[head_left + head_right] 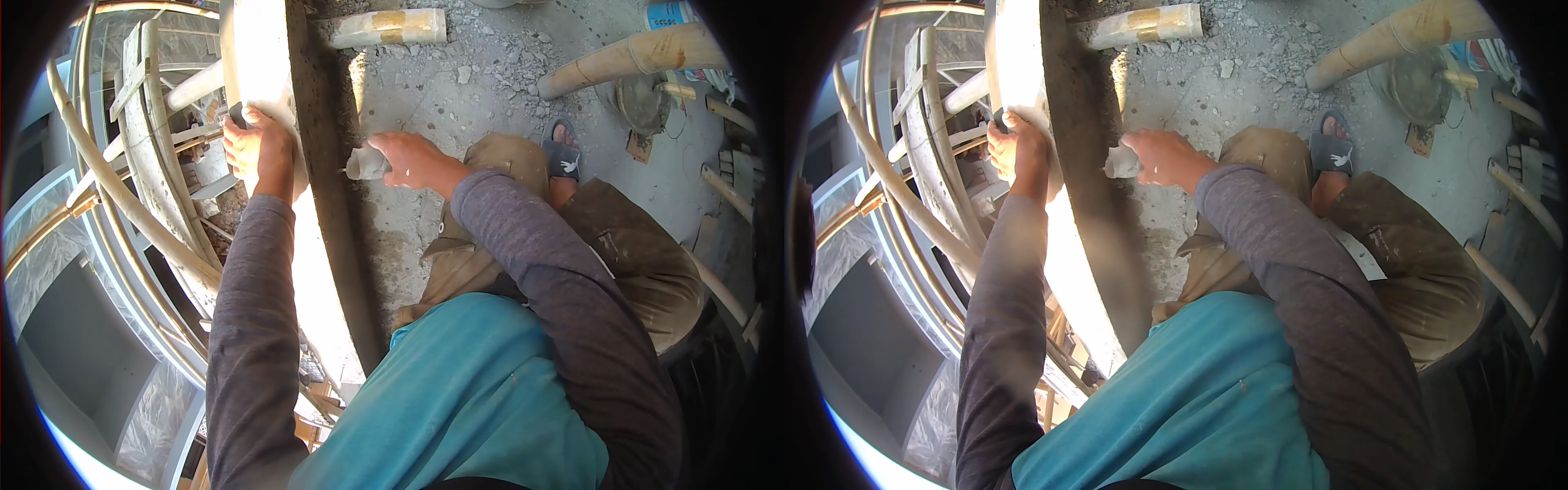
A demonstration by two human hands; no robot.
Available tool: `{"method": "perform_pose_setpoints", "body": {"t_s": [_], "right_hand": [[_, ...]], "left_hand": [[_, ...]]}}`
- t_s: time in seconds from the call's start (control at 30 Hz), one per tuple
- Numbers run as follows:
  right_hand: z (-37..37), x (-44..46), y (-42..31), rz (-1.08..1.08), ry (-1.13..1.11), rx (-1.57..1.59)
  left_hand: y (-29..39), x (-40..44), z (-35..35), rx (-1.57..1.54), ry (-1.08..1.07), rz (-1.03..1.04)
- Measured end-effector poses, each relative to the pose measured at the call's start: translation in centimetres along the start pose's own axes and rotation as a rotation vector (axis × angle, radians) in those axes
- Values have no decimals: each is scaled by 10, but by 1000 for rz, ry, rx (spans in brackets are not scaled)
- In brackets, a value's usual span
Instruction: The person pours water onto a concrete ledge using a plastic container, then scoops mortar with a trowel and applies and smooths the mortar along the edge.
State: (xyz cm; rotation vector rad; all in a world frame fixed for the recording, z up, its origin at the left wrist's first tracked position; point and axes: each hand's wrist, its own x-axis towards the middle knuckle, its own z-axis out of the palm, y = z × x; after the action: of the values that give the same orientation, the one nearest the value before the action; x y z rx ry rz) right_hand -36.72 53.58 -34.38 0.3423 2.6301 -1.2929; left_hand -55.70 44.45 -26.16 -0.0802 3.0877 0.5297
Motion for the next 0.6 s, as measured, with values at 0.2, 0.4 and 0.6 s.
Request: {"method": "perform_pose_setpoints", "body": {"t_s": [0.2, 0.4, 0.6], "right_hand": [[-32, -14, -21, 205, -68, -257], [-18, -3, -56, -132, -163, -284], [-20, -3, -43, -18, -33, 228]], "left_hand": [[-14, 14, 16, 53, 17, -22], [-16, 15, 17, 32, 17, -15], [-18, 14, 17, 23, 39, 22]]}}
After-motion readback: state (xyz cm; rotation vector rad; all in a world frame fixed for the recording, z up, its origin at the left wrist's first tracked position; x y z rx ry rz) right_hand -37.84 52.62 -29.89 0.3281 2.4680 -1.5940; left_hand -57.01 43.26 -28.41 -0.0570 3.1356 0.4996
